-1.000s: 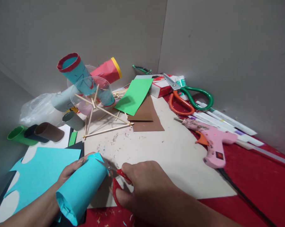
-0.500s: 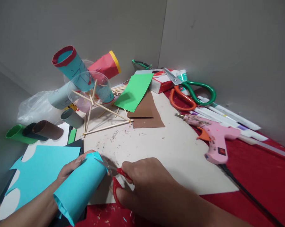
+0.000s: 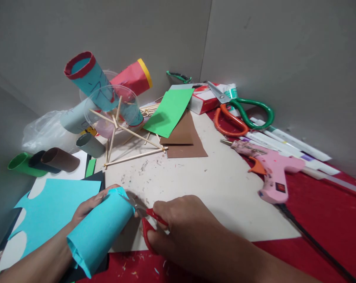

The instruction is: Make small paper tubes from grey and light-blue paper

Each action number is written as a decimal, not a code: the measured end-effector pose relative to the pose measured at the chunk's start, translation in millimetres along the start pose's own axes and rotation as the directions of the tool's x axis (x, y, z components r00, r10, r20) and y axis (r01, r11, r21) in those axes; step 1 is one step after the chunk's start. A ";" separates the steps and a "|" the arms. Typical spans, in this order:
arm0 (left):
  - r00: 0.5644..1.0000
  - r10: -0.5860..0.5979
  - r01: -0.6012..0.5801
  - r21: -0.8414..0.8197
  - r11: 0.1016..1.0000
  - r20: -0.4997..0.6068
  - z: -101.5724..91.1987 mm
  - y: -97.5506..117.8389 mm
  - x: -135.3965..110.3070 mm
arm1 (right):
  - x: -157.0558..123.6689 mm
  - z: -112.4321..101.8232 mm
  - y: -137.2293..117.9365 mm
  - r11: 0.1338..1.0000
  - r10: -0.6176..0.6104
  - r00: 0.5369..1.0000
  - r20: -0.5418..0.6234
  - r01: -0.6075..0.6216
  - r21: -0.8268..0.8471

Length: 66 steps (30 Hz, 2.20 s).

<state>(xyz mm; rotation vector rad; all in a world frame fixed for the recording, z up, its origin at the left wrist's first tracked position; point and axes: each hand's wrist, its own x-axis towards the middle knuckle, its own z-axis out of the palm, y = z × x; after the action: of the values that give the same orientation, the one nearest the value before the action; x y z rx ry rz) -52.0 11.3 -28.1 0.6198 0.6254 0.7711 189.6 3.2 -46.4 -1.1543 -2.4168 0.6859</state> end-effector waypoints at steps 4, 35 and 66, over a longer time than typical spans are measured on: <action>0.999 -0.027 0.026 0.021 0.999 0.043 -2.1 1.4 0.7 | -0.8 -1.4 4.0 1.000 -0.011 1.000 0.005 0.011 -0.017; 0.998 -0.066 0.065 -0.036 0.997 -0.003 -5.0 -9.7 3.6 | 4.1 -7.8 6.3 0.910 0.025 0.941 0.337 -0.160 0.381; 0.984 -0.154 0.168 -0.163 0.972 0.093 -11.4 -23.8 6.3 | -3.6 11.6 13.2 0.912 0.135 0.939 0.316 -0.242 0.332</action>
<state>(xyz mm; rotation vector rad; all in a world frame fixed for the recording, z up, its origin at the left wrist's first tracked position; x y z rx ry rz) -46.2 5.9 -54.1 0.4348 0.5232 0.6371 193.8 4.5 -63.7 -1.2061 -2.2696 1.3903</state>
